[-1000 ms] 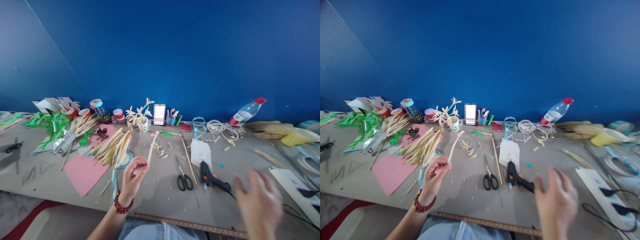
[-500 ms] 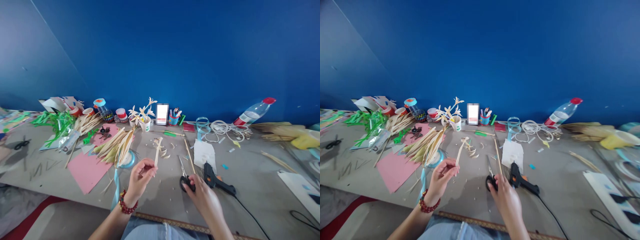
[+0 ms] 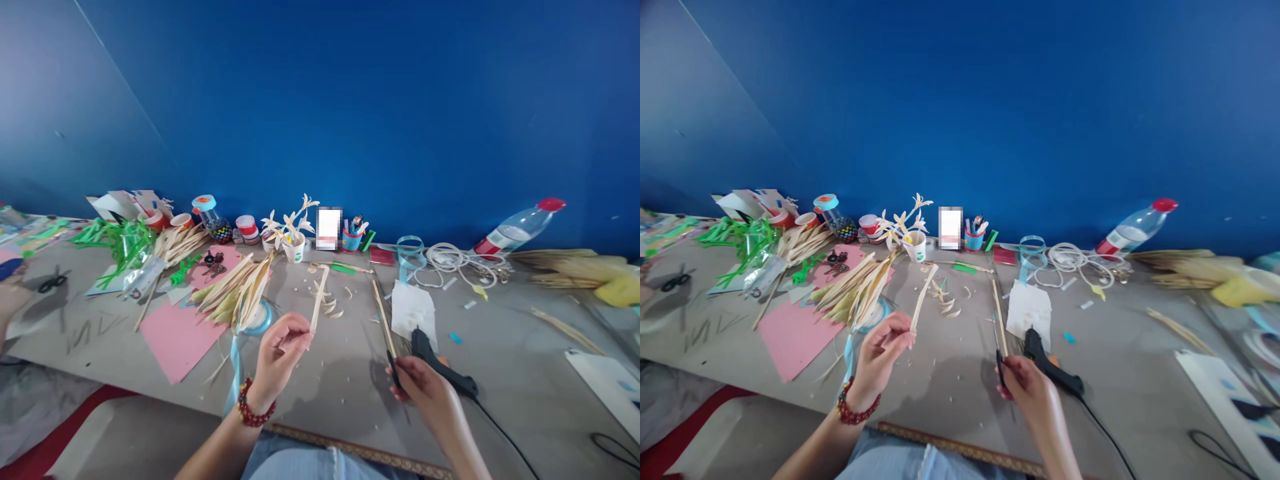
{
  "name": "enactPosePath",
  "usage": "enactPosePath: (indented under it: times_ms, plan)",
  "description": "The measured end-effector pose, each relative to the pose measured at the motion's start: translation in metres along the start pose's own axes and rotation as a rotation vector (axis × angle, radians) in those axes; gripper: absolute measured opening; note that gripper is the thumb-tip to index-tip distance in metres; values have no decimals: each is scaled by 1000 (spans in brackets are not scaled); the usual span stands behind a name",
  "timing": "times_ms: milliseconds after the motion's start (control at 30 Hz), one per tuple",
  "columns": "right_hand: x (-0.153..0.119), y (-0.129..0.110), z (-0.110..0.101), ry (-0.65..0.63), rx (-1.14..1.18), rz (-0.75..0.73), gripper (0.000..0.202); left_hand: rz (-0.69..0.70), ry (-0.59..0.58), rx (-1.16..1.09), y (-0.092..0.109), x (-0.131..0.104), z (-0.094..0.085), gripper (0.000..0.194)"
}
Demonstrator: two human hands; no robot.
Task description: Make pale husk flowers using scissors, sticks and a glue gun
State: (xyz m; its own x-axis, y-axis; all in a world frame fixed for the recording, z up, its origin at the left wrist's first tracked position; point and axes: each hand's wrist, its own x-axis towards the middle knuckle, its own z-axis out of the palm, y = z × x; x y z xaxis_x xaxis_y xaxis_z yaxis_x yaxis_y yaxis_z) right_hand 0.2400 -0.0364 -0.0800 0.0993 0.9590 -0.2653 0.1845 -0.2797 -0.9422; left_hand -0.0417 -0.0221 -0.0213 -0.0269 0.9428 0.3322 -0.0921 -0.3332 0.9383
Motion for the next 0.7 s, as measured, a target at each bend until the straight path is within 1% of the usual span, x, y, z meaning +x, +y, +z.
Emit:
enactPosePath:
  times_ms: [67, 133, 167, 267, 333, 433, 533, 600, 700]
  plan:
    - [-8, 0, 1, -19, 230, 1, 48, 5, -22, 11, 0, 1, 1, 6]
    - [-19, -6, 8, -75, 327, -17, 47, 0, -49, 25, 0, 1, 3, 6]
    - [-25, -11, 13, -141, 341, -14, 45, -8, -61, 27, 0, 1, 5, 6]
    - [-37, -26, 34, -436, 294, -36, 39, -43, -80, 11, 2, 1, 10, 6]
    - [-40, -34, 45, -529, 265, -57, 39, -56, -84, 16, 4, 0, 12, 7]
    - [-39, -37, 52, -543, 180, -153, 42, -63, -69, 66, 5, -1, 11, 8]
    - [-37, -36, 54, -557, 50, -250, 51, -80, -38, 77, 4, -4, 9, 6]
    - [-37, -35, 56, -578, 24, -257, 56, -107, -17, 64, 2, -6, 8, 5]
    - [-39, -36, 62, -611, 76, -207, 56, -167, 1, 74, -1, -10, 8, 7]
